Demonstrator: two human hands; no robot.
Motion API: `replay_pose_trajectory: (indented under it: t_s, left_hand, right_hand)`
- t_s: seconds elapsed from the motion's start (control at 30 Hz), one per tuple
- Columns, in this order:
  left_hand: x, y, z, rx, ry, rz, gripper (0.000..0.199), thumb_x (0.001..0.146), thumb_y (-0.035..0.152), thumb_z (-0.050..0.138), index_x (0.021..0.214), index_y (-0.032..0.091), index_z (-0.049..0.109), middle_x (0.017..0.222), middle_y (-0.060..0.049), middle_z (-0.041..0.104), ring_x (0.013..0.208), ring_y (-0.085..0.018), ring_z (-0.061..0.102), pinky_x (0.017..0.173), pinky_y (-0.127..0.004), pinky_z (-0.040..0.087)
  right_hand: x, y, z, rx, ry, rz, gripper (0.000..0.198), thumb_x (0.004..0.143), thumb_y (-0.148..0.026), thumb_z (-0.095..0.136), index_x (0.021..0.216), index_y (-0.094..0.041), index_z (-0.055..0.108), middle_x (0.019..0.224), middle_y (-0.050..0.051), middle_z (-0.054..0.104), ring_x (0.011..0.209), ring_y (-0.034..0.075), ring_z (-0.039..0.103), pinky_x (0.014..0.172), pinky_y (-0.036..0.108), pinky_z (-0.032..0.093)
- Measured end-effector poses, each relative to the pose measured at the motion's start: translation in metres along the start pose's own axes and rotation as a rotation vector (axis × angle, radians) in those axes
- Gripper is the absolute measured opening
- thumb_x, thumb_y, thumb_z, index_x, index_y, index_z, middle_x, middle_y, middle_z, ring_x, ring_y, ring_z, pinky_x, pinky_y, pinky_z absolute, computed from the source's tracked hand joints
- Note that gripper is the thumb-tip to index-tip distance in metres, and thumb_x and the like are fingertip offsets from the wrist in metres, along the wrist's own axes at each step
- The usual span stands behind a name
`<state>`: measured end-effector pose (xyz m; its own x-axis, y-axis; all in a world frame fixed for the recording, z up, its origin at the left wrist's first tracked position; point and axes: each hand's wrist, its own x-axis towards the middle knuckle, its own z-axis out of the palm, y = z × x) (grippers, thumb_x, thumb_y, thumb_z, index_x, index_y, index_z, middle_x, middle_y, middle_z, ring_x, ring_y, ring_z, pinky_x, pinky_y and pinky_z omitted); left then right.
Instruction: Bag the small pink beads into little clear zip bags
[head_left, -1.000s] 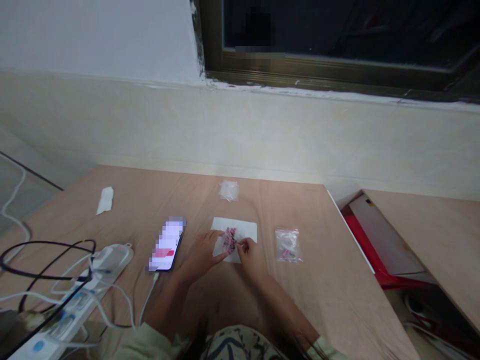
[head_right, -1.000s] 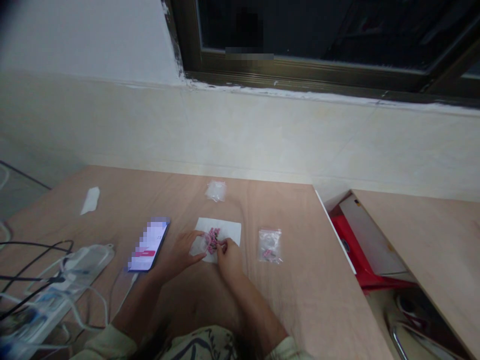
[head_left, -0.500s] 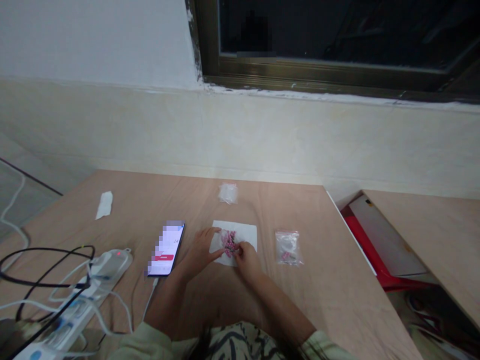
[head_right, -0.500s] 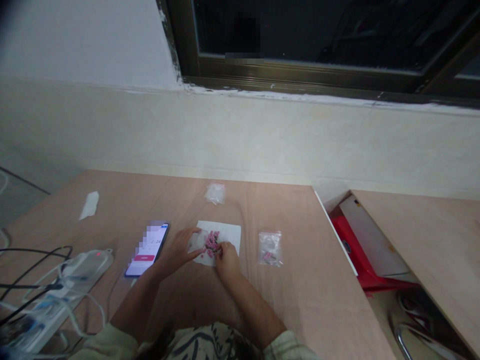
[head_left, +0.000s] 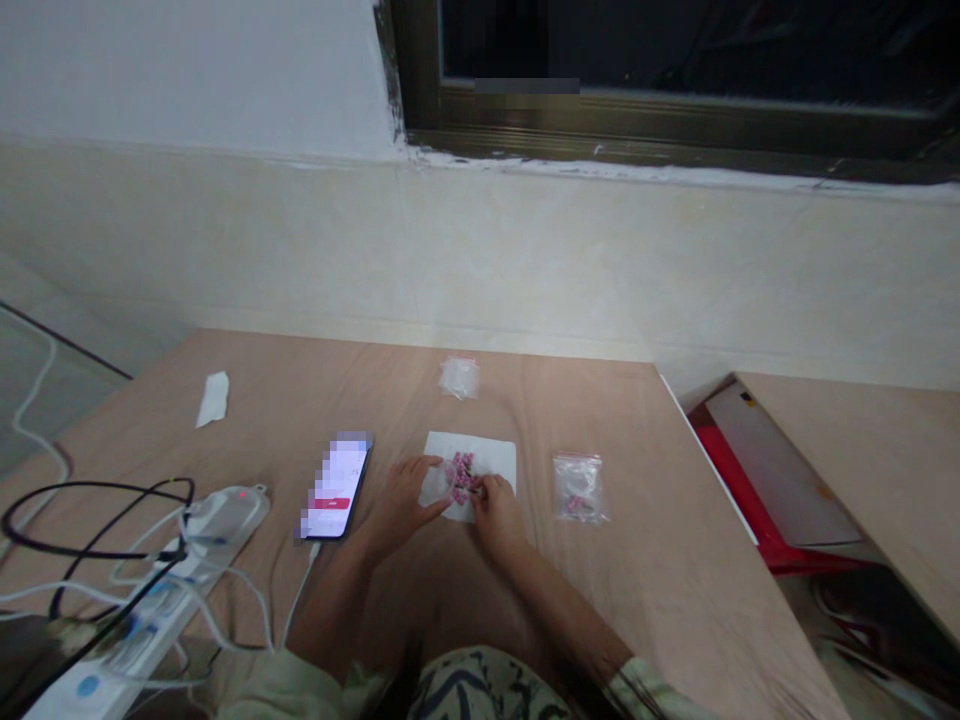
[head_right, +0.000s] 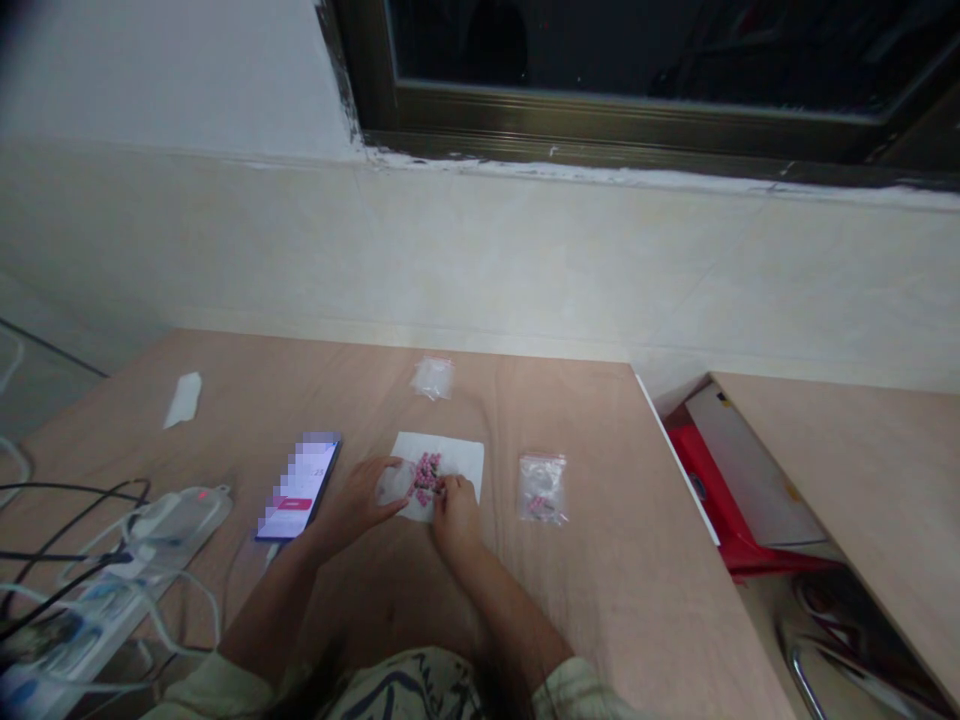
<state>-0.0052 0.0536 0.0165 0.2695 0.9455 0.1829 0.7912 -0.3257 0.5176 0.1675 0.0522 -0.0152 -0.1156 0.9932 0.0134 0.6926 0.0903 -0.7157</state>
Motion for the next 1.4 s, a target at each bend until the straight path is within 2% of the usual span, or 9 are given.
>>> replay_pose_trajectory:
  t_s: [0.1, 0.33, 0.5, 0.57, 0.67, 0.83, 1.1, 1.3, 1.4]
  left_hand:
    - [-0.002, 0.000, 0.000, 0.006, -0.007, -0.002, 0.045, 0.067, 0.034, 0.058, 0.106, 0.017, 0.044, 0.106, -0.009, 0.054, 0.100, -0.023, 0.048, 0.087, -0.039, 0.037]
    - [0.004, 0.002, -0.004, 0.005, -0.010, 0.020, 0.044, 0.065, 0.034, 0.060, 0.104, 0.018, 0.046, 0.104, -0.008, 0.056, 0.099, -0.023, 0.049, 0.086, -0.039, 0.037]
    - [0.013, 0.009, -0.006, 0.009, -0.024, 0.024, 0.044, 0.065, 0.032, 0.060, 0.104, 0.017, 0.047, 0.103, -0.008, 0.056, 0.098, -0.024, 0.049, 0.085, -0.040, 0.037]
    - [0.015, 0.013, -0.006, -0.001, -0.032, 0.043, 0.043, 0.065, 0.033, 0.060, 0.104, 0.018, 0.047, 0.103, -0.007, 0.057, 0.097, -0.024, 0.050, 0.085, -0.040, 0.037]
    - [0.018, 0.015, -0.006, -0.015, -0.044, 0.071, 0.039, 0.067, 0.033, 0.058, 0.102, 0.019, 0.048, 0.101, -0.007, 0.057, 0.097, -0.023, 0.050, 0.085, -0.040, 0.037]
    - [0.012, 0.005, -0.004, 0.016, -0.014, 0.036, 0.043, 0.066, 0.034, 0.059, 0.104, 0.018, 0.047, 0.103, -0.007, 0.056, 0.099, -0.024, 0.049, 0.086, -0.040, 0.037]
    - [0.002, -0.003, -0.001, 0.031, -0.025, 0.018, 0.044, 0.065, 0.032, 0.060, 0.105, 0.018, 0.045, 0.104, -0.008, 0.056, 0.100, -0.024, 0.049, 0.087, -0.041, 0.036]
    - [0.005, 0.000, 0.000, 0.030, -0.020, 0.028, 0.044, 0.064, 0.032, 0.061, 0.104, 0.019, 0.046, 0.104, -0.007, 0.056, 0.099, -0.024, 0.049, 0.085, -0.040, 0.037]
    - [0.009, 0.003, -0.001, 0.026, -0.027, 0.056, 0.042, 0.066, 0.033, 0.059, 0.104, 0.018, 0.046, 0.104, -0.008, 0.056, 0.099, -0.024, 0.049, 0.085, -0.040, 0.037]
  right_hand:
    - [-0.004, -0.003, 0.002, 0.010, -0.033, -0.057, 0.020, 0.070, -0.009, 0.044, 0.085, -0.016, 0.056, 0.085, 0.006, 0.054, 0.082, 0.017, 0.048, 0.071, 0.026, 0.038]
    - [-0.003, -0.003, 0.005, 0.023, -0.038, -0.057, 0.016, 0.074, -0.013, 0.044, 0.078, -0.018, 0.058, 0.082, 0.006, 0.054, 0.081, 0.017, 0.048, 0.070, 0.026, 0.038]
    - [0.009, -0.011, -0.013, 0.120, 0.099, -0.014, 0.011, 0.073, -0.016, 0.046, 0.071, -0.015, 0.057, 0.070, 0.004, 0.053, 0.071, 0.016, 0.049, 0.066, 0.027, 0.038]
    - [0.014, -0.020, -0.022, 0.187, 0.134, -0.053, 0.010, 0.073, -0.018, 0.047, 0.071, -0.016, 0.056, 0.068, 0.003, 0.052, 0.069, 0.015, 0.048, 0.066, 0.026, 0.038]
    - [0.017, -0.030, -0.028, 0.256, 0.108, -0.133, 0.009, 0.073, -0.020, 0.048, 0.071, -0.017, 0.056, 0.068, 0.002, 0.053, 0.069, 0.014, 0.048, 0.065, 0.025, 0.038]
    - [0.003, -0.023, -0.012, 0.171, 0.153, 0.006, 0.008, 0.073, -0.022, 0.048, 0.076, -0.016, 0.052, 0.071, 0.003, 0.052, 0.068, 0.015, 0.047, 0.063, 0.026, 0.037]
    - [-0.007, -0.010, 0.016, -0.028, 0.018, 0.022, 0.012, 0.073, -0.015, 0.045, 0.076, -0.018, 0.056, 0.078, 0.007, 0.056, 0.078, 0.020, 0.049, 0.065, 0.028, 0.037]
    - [0.000, -0.015, -0.002, 0.091, 0.104, 0.023, 0.010, 0.074, -0.018, 0.045, 0.071, -0.016, 0.054, 0.070, 0.005, 0.054, 0.070, 0.017, 0.049, 0.064, 0.027, 0.038]
    - [0.009, -0.028, -0.017, 0.216, 0.141, -0.050, 0.008, 0.074, -0.021, 0.046, 0.070, -0.017, 0.053, 0.067, 0.002, 0.051, 0.066, 0.014, 0.048, 0.064, 0.026, 0.038]
